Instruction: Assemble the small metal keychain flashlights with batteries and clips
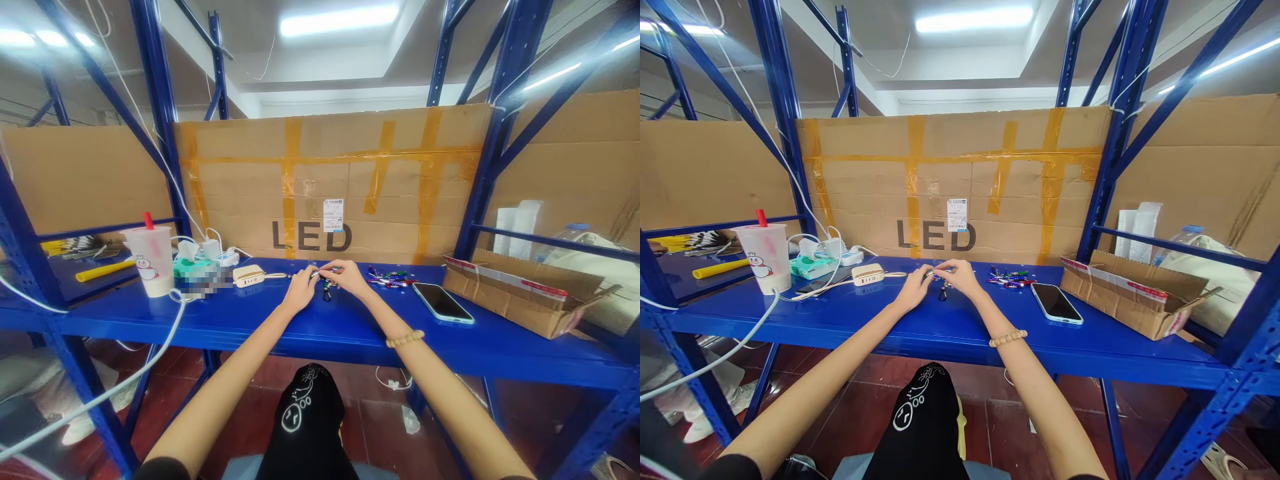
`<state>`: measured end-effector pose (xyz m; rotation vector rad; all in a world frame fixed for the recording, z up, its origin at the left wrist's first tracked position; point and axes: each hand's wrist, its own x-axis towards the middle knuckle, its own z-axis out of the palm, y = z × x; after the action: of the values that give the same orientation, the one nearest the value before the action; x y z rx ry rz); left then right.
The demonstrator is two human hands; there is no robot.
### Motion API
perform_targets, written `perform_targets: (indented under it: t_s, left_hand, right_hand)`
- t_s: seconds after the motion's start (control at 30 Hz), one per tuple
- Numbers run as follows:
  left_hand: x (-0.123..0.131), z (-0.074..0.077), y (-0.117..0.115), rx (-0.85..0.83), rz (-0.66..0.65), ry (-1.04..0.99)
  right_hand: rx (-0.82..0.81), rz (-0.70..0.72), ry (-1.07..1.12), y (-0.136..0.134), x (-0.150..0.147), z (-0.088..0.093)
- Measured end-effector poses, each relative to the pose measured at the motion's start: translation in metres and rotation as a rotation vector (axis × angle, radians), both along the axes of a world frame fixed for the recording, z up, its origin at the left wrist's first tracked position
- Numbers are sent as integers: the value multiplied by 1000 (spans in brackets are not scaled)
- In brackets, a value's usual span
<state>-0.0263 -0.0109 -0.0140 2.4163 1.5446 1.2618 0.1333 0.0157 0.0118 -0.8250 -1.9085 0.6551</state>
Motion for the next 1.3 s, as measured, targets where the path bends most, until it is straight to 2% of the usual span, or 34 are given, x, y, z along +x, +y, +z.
perform_targets:
  t_s: [0.43, 1.03, 1.3]
  left_hand:
    - [-1, -1, 2, 4, -93, 14]
    - [0, -1, 2, 1, -87, 3]
    - [-1, -7, 14, -17, -41, 9]
  right_hand:
    - [-11, 20, 40, 3, 2, -2]
    - [-7, 22, 8, 0, 4, -1]
    - [19, -17, 5, 3, 3, -3]
